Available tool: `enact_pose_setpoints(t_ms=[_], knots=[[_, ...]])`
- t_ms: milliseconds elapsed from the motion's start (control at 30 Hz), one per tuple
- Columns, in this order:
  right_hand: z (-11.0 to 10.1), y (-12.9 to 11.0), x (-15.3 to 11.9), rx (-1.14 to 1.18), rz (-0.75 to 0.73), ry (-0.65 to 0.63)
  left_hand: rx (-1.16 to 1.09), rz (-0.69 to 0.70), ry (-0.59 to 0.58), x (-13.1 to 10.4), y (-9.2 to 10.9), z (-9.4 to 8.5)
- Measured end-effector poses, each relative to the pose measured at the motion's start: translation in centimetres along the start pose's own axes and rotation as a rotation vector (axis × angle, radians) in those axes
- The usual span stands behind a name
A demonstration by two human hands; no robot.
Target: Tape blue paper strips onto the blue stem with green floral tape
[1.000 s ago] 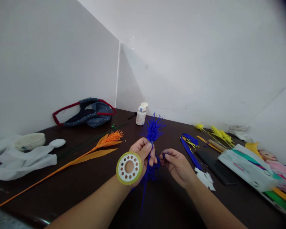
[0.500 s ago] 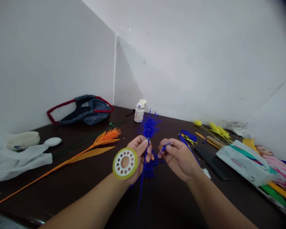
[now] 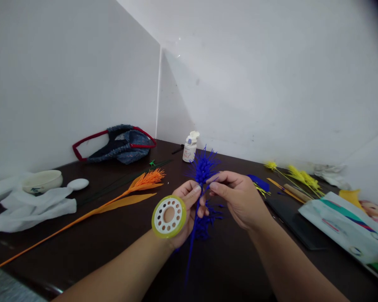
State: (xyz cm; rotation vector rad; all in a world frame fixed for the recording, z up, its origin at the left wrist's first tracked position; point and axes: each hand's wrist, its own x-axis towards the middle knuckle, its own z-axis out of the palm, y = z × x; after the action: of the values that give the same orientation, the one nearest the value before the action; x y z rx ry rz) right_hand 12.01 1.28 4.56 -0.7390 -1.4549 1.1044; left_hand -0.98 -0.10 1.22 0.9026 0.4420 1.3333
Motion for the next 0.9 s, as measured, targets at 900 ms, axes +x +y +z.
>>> enact_pose_setpoints(t_ms=[900], knots=[[0.9,1.4,-0.3,-0.460,-0.488,0.198,0.011,-0.014,-0.033,-0.1,-0.2,-0.3]])
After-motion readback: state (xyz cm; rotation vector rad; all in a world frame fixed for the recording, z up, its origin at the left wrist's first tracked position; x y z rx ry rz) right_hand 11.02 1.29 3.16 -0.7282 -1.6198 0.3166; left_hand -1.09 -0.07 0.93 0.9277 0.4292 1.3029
